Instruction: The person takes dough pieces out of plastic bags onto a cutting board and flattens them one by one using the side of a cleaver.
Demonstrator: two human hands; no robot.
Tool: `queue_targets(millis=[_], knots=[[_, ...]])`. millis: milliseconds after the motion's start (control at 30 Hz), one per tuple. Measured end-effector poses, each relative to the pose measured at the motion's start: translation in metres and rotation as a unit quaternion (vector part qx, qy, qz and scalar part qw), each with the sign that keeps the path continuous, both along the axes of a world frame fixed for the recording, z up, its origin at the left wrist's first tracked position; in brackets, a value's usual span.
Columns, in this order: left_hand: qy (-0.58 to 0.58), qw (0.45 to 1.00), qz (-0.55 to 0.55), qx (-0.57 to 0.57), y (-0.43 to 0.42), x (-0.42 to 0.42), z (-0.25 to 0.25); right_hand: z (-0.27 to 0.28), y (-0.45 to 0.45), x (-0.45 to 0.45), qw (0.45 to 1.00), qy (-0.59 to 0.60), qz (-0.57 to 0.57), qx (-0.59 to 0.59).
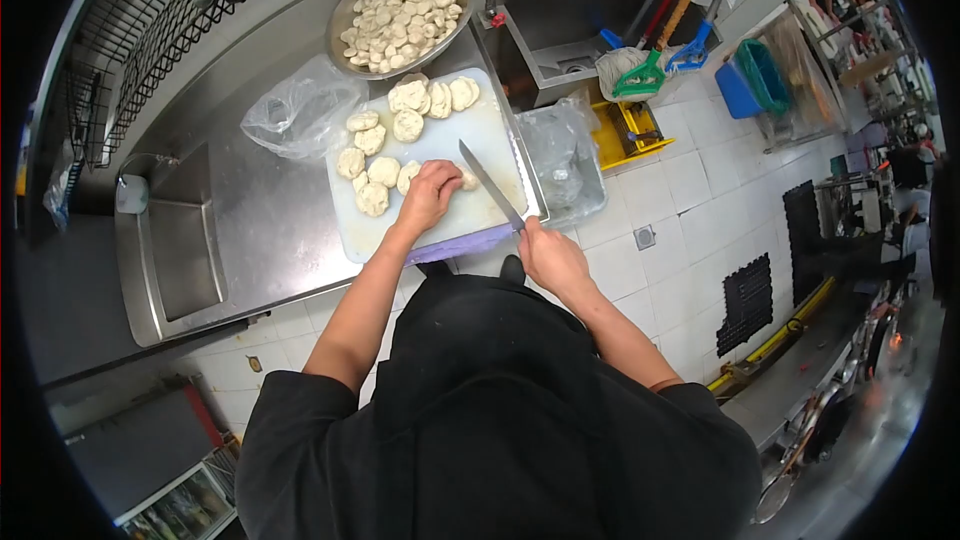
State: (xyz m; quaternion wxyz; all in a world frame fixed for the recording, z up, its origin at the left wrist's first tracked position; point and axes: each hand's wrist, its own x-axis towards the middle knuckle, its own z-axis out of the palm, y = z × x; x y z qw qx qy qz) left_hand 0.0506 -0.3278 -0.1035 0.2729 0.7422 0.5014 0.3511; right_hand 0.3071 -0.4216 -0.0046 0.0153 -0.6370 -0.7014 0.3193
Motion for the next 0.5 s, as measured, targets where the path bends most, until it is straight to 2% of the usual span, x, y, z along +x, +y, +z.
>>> queue_targets(millis=[67,200,300,433,500], knots=[[0.029,0.999,-0.009,0.045,0.001,0.000,-0.003,0.017,0.008,-0.007,1.000,-0.002,0.022,0.001],[0.024,0.998,-0.011,0.063,0.001,0.000,-0.010,0.039,0.016,-0.017,0.998,-0.041,0.054,-0.016],[0.013,0.998,-0.002,0.064,0.001,-0.001,-0.014,0.026,0.024,-0.023,0.995,-0.065,0.071,-0.030],[0.002,0.998,0.006,0.057,-0.004,-0.002,-0.019,-0.022,0.045,-0.053,0.997,-0.051,0.058,0.002],[0.004,0.998,0.006,0.057,-0.002,-0.004,-0.017,-0.024,0.059,-0.061,0.998,-0.038,0.056,0.016]])
